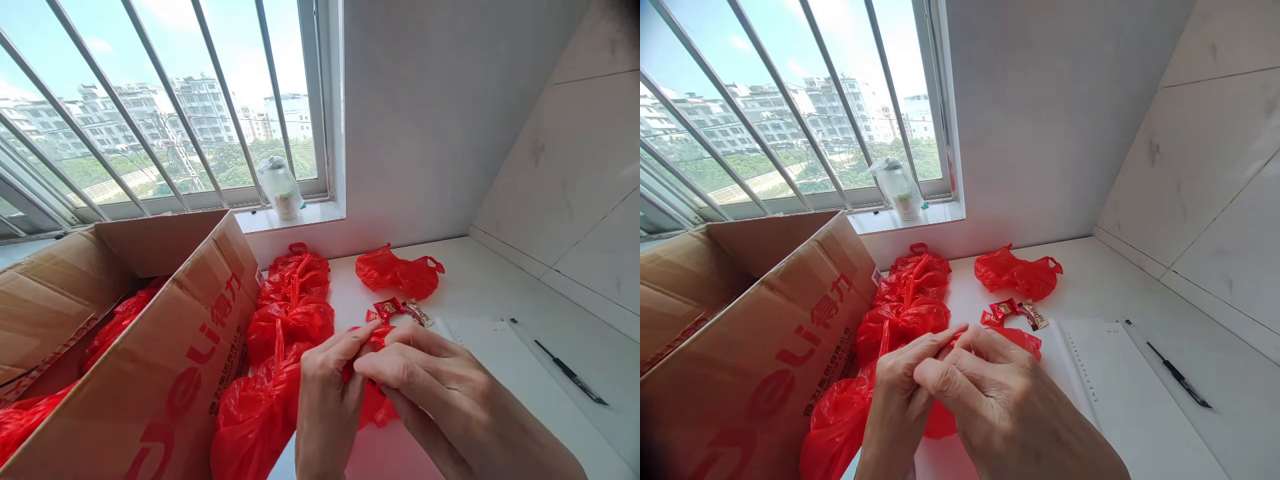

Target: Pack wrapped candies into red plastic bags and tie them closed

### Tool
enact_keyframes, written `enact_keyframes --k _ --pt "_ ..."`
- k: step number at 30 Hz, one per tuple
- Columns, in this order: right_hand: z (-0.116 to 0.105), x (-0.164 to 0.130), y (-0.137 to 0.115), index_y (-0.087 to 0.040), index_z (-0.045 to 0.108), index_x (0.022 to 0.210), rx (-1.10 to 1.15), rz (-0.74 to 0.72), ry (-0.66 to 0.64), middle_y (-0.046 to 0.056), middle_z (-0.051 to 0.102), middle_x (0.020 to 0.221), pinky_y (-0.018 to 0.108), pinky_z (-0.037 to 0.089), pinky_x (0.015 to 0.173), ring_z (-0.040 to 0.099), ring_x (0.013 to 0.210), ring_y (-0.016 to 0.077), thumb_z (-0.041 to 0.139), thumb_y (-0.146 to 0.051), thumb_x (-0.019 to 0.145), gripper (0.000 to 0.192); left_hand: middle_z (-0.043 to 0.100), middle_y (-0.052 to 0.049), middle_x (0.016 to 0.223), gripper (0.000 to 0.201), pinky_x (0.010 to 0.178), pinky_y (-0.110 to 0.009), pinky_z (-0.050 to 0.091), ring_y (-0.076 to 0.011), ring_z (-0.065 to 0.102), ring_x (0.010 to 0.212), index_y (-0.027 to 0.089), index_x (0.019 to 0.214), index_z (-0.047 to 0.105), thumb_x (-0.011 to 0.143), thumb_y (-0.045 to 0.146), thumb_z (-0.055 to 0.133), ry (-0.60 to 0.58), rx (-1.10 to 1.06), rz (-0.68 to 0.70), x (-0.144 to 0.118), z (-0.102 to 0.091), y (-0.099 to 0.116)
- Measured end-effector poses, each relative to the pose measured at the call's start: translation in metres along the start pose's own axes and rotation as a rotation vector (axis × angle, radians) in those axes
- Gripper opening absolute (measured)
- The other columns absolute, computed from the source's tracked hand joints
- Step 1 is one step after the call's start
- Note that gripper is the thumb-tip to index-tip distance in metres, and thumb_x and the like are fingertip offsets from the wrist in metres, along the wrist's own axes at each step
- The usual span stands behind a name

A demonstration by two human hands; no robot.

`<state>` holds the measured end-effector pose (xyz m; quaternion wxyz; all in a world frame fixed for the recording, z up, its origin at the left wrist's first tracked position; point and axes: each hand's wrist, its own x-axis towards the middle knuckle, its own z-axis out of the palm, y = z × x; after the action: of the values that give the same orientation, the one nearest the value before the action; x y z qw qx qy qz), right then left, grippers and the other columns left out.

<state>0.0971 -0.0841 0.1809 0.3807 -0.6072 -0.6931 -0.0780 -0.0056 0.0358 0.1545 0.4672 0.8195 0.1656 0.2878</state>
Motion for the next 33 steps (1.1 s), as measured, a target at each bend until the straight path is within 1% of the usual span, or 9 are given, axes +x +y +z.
enact_keyframes --k 4,8,11,13,17,19,23,28,33 --pt "0.008 0.003 0.009 -0.02 0.051 0.12 -0.005 0.017 0.012 0.004 0.067 0.093 0.032 0.052 0.075 0.057 0.082 0.0175 0.04 -0.003 0.09 0.037 0.066 -0.003 0.074 0.027 0.061 -0.026 0.047 -0.0162 0.057 0.064 0.019 0.077 0.068 0.091 0.019 0.045 -0.086 0.084 0.024 -0.003 0.008 -0.006" --pt "0.013 0.002 0.022 -0.023 0.051 0.117 -0.125 0.16 0.117 0.001 0.067 0.09 0.029 0.051 0.069 0.06 0.075 0.0149 0.044 -0.008 0.092 0.031 0.069 -0.007 0.107 0.024 0.079 -0.033 0.054 -0.0236 0.064 0.093 0.026 0.109 0.065 0.09 0.028 0.051 -0.163 0.141 0.12 -0.009 -0.008 -0.007" --pt "0.016 0.001 0.02 -0.025 0.052 0.116 -0.203 0.277 0.246 0.0 0.069 0.095 0.026 0.05 0.064 0.063 0.072 0.0127 0.049 -0.011 0.091 0.028 0.063 -0.009 0.125 0.053 0.09 -0.04 0.053 -0.0309 0.058 0.115 0.029 0.128 0.056 0.078 0.04 0.069 -0.171 0.173 0.093 -0.013 -0.014 -0.006" --pt "0.018 0.001 0.013 -0.024 0.052 0.117 -0.185 0.255 0.26 0.0 0.07 0.094 0.024 0.05 0.065 0.065 0.073 0.0124 0.048 -0.01 0.091 0.03 0.065 -0.01 0.121 0.056 0.091 -0.043 0.053 -0.0321 0.059 0.113 0.027 0.129 0.056 0.078 0.046 0.068 -0.166 0.128 0.056 -0.014 -0.007 -0.008" --pt "0.018 0.002 0.0 -0.021 0.051 0.124 -0.023 0.051 0.082 0.003 0.069 0.099 0.024 0.053 0.076 0.065 0.087 0.0134 0.043 -0.011 0.095 0.032 0.069 -0.008 0.089 0.029 0.081 -0.042 0.056 -0.0289 0.063 0.09 0.031 0.104 0.067 0.09 0.046 0.048 -0.086 0.027 0.01 -0.013 0.014 -0.014" --pt "0.015 0.003 0.001 -0.02 0.051 0.125 -0.007 0.022 0.07 0.004 0.068 0.106 0.026 0.052 0.083 0.063 0.094 0.0151 0.047 -0.015 0.095 0.031 0.064 -0.007 0.077 0.03 0.07 -0.039 0.054 -0.0261 0.06 0.076 0.031 0.088 0.067 0.093 0.047 0.042 -0.039 0.002 -0.017 -0.011 0.015 -0.014" --pt "0.008 0.002 0.017 -0.022 0.054 0.12 -0.135 0.117 0.146 0.006 0.065 0.111 0.034 0.051 0.087 0.06 0.101 0.0195 0.051 -0.017 0.094 0.027 0.05 -0.001 0.062 0.041 0.05 -0.028 0.042 -0.0163 0.047 0.058 0.023 0.066 0.054 0.093 0.051 0.041 0.014 0.008 -0.149 -0.003 0.003 -0.01" --pt "0.008 0.001 0.038 -0.024 0.06 0.104 -0.062 0.294 -0.078 0.001 0.067 0.094 0.03 0.053 0.071 0.064 0.081 0.0165 0.051 -0.017 0.093 0.015 0.049 0.0 0.065 0.043 0.056 -0.026 0.046 -0.0147 0.049 0.06 0.022 0.058 0.048 0.088 0.053 0.051 0.104 0.019 -0.383 0.001 -0.008 -0.01" --pt "0.011 0.004 0.041 -0.023 0.058 0.085 0.044 0.336 -0.032 -0.002 0.064 0.078 0.025 0.05 0.07 0.061 0.069 0.0124 0.056 -0.016 0.089 0.009 0.049 0.0 0.054 0.049 0.059 -0.026 0.046 -0.0135 0.05 0.054 0.02 0.053 0.049 0.089 0.053 0.05 -0.067 -0.264 -0.355 0.002 -0.01 -0.01"
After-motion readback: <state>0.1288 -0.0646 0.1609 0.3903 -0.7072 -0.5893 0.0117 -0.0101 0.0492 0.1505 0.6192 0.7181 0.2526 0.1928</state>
